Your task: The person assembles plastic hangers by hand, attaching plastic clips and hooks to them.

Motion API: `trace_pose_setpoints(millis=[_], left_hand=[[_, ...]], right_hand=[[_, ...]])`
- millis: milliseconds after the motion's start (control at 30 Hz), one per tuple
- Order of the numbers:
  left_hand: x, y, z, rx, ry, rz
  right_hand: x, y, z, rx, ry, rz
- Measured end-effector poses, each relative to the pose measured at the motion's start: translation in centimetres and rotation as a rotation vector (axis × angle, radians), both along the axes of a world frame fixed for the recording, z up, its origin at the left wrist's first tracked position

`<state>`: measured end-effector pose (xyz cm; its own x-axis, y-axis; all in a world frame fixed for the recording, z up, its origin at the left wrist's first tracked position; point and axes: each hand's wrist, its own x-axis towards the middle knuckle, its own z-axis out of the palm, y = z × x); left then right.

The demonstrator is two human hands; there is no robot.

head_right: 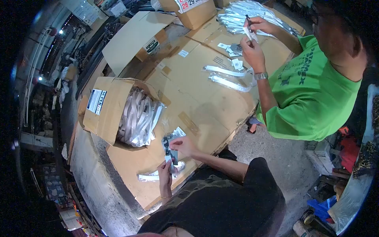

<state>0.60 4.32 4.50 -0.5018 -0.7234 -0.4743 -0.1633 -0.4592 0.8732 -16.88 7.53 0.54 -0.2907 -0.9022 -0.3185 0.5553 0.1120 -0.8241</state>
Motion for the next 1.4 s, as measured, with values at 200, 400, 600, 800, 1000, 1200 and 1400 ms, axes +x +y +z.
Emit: trace_pose_setpoints(millis=[200, 400, 600, 800, 1000, 1200, 1400], left_hand=[[-0.8, -0.4, 0.6, -0.061, -0.025, 0.018], [-1.7, -0.7, 0.9, -0.076, -0.03, -0.028], [-3.1, -1.9, 0.8, -0.057, 0.029, -0.016], [-2.8, -2.0, 1.6, -0.084, 0.063, -0.004], [-3.0, -1.2, 5.6, -0.133, 0.093, 0.056], [-3.0, -0.3, 7.5, -0.11, 0.179, 0.157], [-3.6, 0.1, 7.4, -0.15, 0.163, 0.156]], right_hand=[[-3.2, -1.0, 2.5, -0.047, -0.281, -0.294], [-6.9, -2.7, 3.8, -0.156, -0.458, -0.232], [-8.3, -4.7, 4.7, -0.21, -0.47, -0.188], [-8.7, -3.8, 5.7, -0.296, -0.476, -0.142], [-9.5, -2.5, 7.5, -0.35, -0.519, -0.13], [-8.2, -1.2, 9.8, -0.249, 0.096, 0.326], [-5.7, -1.6, 9.0, -0.181, 0.224, 0.358]])
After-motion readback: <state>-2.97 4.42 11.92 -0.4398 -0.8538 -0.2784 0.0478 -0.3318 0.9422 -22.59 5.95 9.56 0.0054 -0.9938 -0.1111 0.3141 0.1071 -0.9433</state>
